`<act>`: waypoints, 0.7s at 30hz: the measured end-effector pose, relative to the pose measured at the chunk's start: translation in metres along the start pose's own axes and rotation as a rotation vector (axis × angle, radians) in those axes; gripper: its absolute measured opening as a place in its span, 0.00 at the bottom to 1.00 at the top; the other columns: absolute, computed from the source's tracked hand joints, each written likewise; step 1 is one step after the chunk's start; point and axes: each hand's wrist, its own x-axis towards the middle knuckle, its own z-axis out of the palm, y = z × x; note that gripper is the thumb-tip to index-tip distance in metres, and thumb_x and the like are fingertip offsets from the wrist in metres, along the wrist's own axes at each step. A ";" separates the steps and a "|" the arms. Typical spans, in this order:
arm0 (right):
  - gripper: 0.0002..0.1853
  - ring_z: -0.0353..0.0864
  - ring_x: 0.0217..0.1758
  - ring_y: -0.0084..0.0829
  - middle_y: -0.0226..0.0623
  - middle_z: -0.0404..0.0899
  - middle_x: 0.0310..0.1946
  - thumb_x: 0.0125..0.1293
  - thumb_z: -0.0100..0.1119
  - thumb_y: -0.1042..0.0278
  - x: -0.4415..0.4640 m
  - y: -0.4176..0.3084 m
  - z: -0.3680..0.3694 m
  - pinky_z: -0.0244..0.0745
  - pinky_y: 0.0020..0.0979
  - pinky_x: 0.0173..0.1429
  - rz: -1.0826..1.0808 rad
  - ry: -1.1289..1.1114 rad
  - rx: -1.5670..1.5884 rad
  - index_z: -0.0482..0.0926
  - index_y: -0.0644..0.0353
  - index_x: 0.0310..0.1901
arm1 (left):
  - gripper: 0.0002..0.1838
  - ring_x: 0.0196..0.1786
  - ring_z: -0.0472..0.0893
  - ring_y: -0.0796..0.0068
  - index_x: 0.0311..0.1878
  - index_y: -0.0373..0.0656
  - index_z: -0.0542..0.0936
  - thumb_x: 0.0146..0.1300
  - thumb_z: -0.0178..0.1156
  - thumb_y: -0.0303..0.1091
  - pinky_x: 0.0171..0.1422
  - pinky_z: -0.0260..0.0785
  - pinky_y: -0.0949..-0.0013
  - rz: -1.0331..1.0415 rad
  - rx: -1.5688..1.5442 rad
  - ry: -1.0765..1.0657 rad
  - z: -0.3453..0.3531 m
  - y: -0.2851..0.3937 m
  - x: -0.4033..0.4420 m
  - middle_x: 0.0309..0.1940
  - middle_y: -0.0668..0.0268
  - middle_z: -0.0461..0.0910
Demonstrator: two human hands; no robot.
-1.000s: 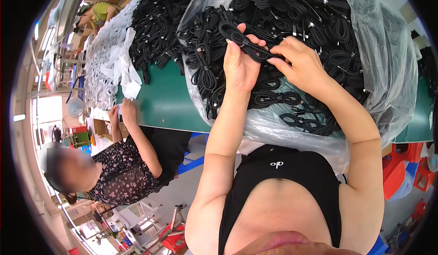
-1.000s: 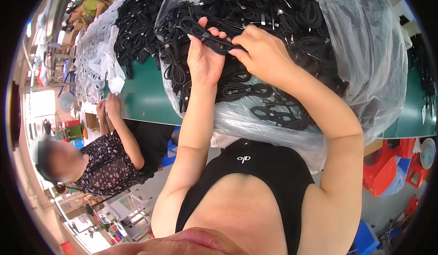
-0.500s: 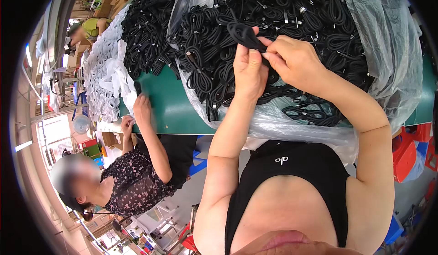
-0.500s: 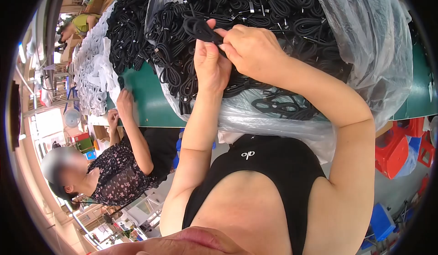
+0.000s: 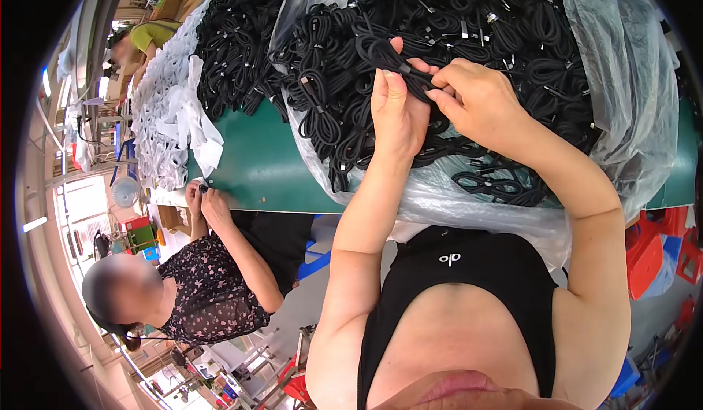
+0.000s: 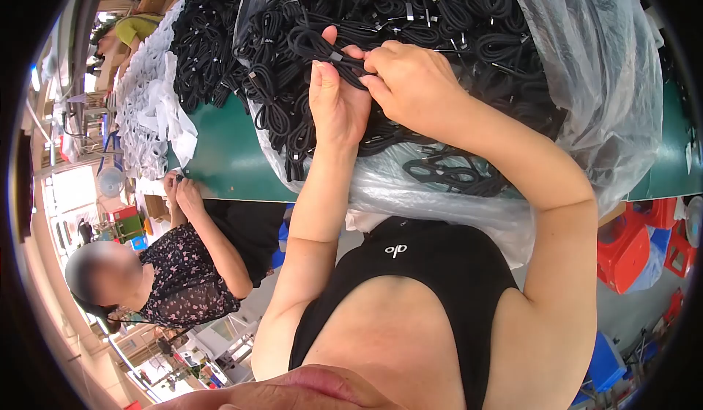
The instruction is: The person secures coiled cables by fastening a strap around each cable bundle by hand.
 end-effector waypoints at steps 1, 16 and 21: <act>0.09 0.78 0.33 0.41 0.40 0.76 0.30 0.55 0.59 0.69 -0.001 0.001 0.001 0.73 0.40 0.34 -0.016 0.023 0.007 0.77 0.64 0.36 | 0.30 0.50 0.73 0.67 0.65 0.41 0.58 0.64 0.54 0.43 0.58 0.67 0.62 -0.002 0.000 -0.016 0.001 -0.001 0.000 0.46 0.61 0.71; 0.17 0.70 0.26 0.15 0.31 0.77 0.32 0.61 0.60 0.62 0.019 0.008 -0.022 0.67 0.19 0.29 0.265 0.102 0.543 0.77 0.65 0.47 | 0.26 0.17 0.67 0.80 0.54 0.39 0.66 0.63 0.53 0.51 0.17 0.55 0.81 -0.402 0.139 -0.092 0.014 0.011 -0.011 0.26 0.64 0.72; 0.15 0.78 0.33 0.18 0.33 0.80 0.27 0.62 0.60 0.62 0.021 0.001 -0.038 0.72 0.20 0.37 0.434 -0.019 0.631 0.79 0.68 0.39 | 0.23 0.15 0.64 0.83 0.51 0.36 0.69 0.62 0.58 0.44 0.16 0.53 0.82 -0.406 0.277 -0.148 0.006 0.010 -0.014 0.26 0.62 0.73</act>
